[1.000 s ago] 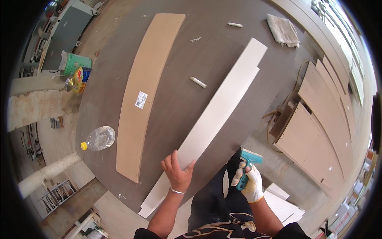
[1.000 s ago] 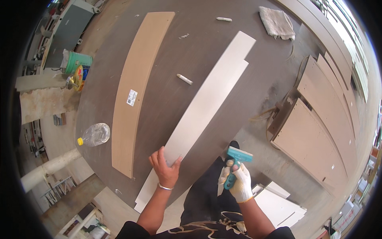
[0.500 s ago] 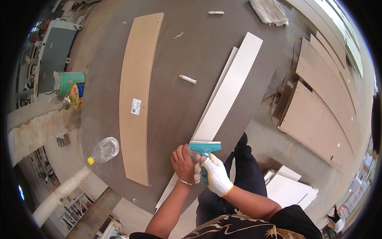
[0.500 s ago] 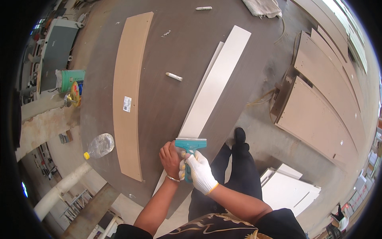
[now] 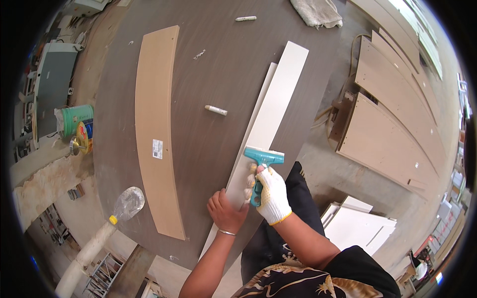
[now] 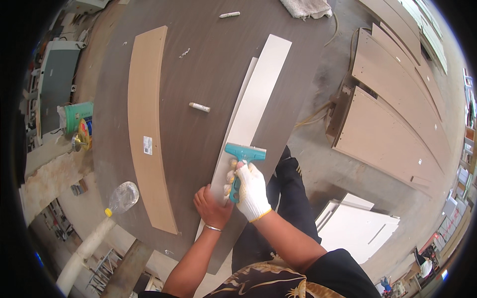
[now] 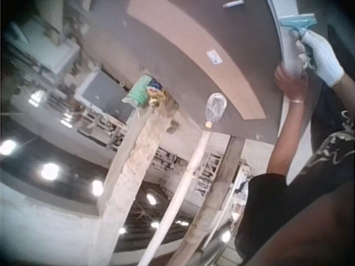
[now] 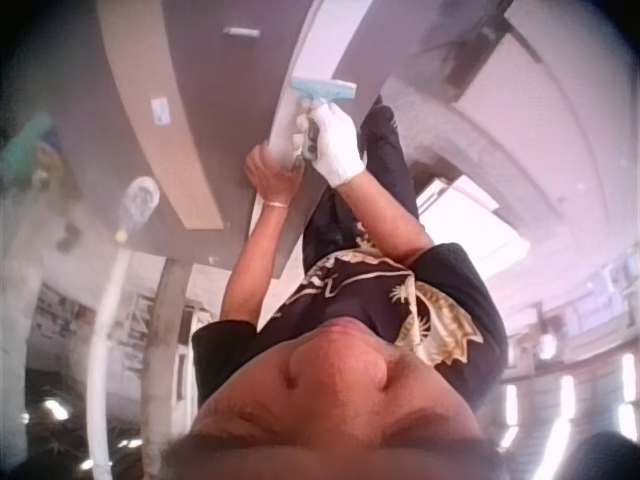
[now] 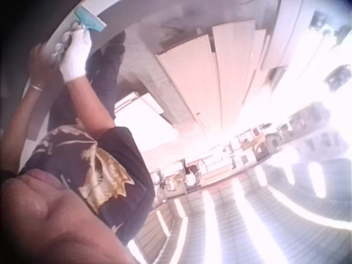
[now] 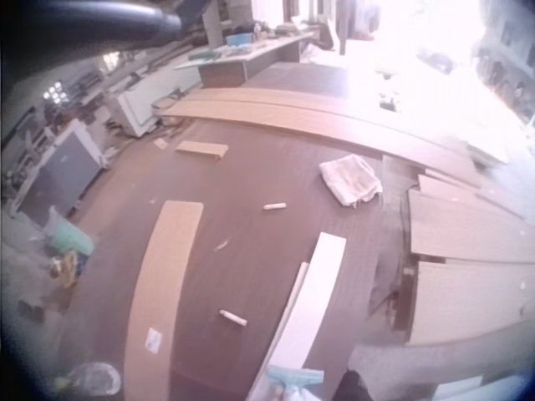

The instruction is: The person scrapes labels off white wooden panels using a scraper, then wipes the panels with a cloth. The person also uses a spray gun to clean the surface of the panels.

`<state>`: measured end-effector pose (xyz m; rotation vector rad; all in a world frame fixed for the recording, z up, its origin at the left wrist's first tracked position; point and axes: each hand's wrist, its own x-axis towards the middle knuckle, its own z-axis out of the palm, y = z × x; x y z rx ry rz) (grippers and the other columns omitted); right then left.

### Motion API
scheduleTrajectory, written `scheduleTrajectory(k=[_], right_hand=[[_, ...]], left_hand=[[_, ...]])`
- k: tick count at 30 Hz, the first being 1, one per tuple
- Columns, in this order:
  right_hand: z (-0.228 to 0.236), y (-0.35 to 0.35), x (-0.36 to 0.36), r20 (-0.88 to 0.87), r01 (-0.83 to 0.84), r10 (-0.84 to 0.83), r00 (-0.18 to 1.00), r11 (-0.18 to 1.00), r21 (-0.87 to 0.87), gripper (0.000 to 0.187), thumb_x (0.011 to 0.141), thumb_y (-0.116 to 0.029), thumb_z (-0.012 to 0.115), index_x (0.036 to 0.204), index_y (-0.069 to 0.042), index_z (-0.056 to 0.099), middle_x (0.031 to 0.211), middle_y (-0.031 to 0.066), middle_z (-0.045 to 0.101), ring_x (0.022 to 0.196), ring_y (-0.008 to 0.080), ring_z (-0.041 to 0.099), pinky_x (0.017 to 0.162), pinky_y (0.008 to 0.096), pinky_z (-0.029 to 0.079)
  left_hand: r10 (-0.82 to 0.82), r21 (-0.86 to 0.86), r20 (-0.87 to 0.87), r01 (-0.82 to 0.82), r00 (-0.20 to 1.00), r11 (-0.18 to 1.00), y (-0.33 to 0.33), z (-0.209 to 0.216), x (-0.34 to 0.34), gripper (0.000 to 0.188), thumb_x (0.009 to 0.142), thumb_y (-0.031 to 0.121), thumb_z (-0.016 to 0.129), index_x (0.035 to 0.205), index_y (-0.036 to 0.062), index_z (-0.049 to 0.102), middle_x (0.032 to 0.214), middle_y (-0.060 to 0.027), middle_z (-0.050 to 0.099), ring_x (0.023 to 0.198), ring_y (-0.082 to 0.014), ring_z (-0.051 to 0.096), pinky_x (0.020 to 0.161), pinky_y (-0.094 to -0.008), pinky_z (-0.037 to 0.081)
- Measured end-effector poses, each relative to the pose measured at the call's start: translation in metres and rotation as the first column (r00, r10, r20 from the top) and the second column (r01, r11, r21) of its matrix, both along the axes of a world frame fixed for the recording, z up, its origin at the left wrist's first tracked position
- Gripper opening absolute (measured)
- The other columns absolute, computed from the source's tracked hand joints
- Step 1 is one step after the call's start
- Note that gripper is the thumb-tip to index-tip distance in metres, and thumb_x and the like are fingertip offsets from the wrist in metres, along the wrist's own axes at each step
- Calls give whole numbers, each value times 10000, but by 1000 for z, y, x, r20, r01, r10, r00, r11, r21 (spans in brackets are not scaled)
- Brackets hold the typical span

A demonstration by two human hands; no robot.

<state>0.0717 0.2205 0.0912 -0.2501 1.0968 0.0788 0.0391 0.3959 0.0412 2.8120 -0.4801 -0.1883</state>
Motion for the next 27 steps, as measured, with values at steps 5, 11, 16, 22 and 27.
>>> scheduleTrajectory(k=[5, 11, 16, 22, 27], right_hand=[[-4, -55, 42, 75, -1, 1, 997, 1000, -3, 227, 1077, -335, 579, 1081, -109, 590, 758, 47, 576, 538, 209, 553, 486, 358, 490], [-9, -135, 101, 75, -40, 42, 996, 999, -26, 171, 1079, -273, 518, 1063, -122, 596, 752, 33, 579, 563, 213, 573, 494, 366, 485], [-15, -206, 145, 125, -129, 136, 983, 990, -62, 170, 1073, -258, 527, 1029, -119, 614, 765, 11, 589, 601, 187, 583, 511, 347, 499], [-18, -242, 161, 56, -226, 230, 971, 971, -73, 153, 1065, -234, 546, 1000, -117, 621, 776, 29, 581, 606, 205, 562, 533, 369, 479], [-19, -257, 162, 116, -330, 332, 936, 943, -41, 174, 1072, -239, 537, 1033, -89, 616, 781, 35, 583, 597, 208, 566, 518, 368, 464]], left_hand=[[-7, -2, 23, 7, 1000, 1000, 0, -3, -1, 767, 692, 331, 837, 1301, -8, 517, 1185, -200, 564, 1082, -412, 540, 958, -552, 436], [-26, 49, 22, 25, 999, 998, 2, -3, -1, 751, 729, 404, 793, 1295, -7, 518, 1179, -203, 565, 1059, -409, 551, 918, -555, 443], [-24, 57, 14, 23, 1000, 998, 0, -3, 0, 771, 702, 382, 798, 1300, -7, 506, 1179, -205, 563, 1052, -412, 549, 915, -560, 441], [-4, 80, -5, 5, 1000, 997, -1, -1, -1, 789, 673, 365, 810, 1296, -6, 500, 1179, -209, 561, 1046, -415, 547, 917, -560, 440], [-4, 100, -23, 6, 1000, 995, -2, 2, -1, 808, 663, 365, 821, 1301, -8, 494, 1182, -211, 559, 1043, -419, 544, 925, -564, 435]])
